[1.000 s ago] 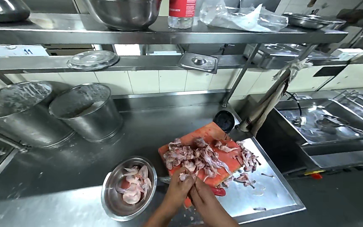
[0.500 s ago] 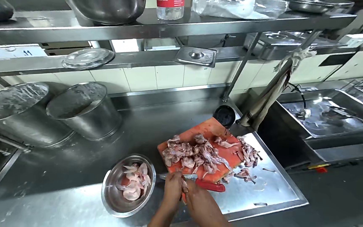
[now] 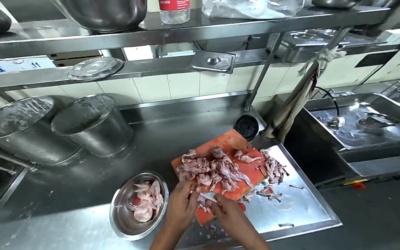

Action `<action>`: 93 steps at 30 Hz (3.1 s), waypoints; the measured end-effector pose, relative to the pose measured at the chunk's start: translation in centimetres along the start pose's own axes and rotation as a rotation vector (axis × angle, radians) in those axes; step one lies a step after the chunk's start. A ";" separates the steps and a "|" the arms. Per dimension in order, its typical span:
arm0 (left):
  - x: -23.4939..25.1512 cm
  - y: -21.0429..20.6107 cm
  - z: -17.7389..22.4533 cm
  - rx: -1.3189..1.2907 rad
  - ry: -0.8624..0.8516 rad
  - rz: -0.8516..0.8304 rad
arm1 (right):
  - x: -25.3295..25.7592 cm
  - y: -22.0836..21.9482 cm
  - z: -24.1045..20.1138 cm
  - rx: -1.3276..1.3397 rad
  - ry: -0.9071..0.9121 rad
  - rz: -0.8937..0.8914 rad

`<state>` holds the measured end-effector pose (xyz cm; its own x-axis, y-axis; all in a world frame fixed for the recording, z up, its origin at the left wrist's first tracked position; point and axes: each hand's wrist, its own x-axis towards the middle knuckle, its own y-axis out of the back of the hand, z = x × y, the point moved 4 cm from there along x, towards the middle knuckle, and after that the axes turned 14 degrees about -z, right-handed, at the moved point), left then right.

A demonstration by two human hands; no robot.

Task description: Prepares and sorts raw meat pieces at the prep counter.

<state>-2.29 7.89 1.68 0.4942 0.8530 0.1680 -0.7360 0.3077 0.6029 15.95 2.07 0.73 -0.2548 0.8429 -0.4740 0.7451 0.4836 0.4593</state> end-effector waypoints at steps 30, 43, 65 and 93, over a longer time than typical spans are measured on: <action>1.8 -5.6 7.2 -0.785 0.142 0.156 | -2.2 1.5 -4.5 0.782 0.459 0.173; 0.5 -6.2 6.2 -1.070 0.245 -0.027 | -2.9 2.7 -3.0 -0.023 0.425 0.121; -0.6 -6.0 2.4 -0.838 0.344 0.283 | -2.2 -1.3 -2.4 -0.477 0.291 0.351; -2.3 -6.7 -5.8 -0.751 0.541 -0.094 | -3.7 -3.0 0.6 -0.330 0.166 0.065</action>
<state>-1.24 6.32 -7.27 0.4233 0.8328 -0.3568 -0.9036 0.4167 -0.0993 15.10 -2.66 0.66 -0.3303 0.8879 -0.3202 0.5308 0.4553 0.7148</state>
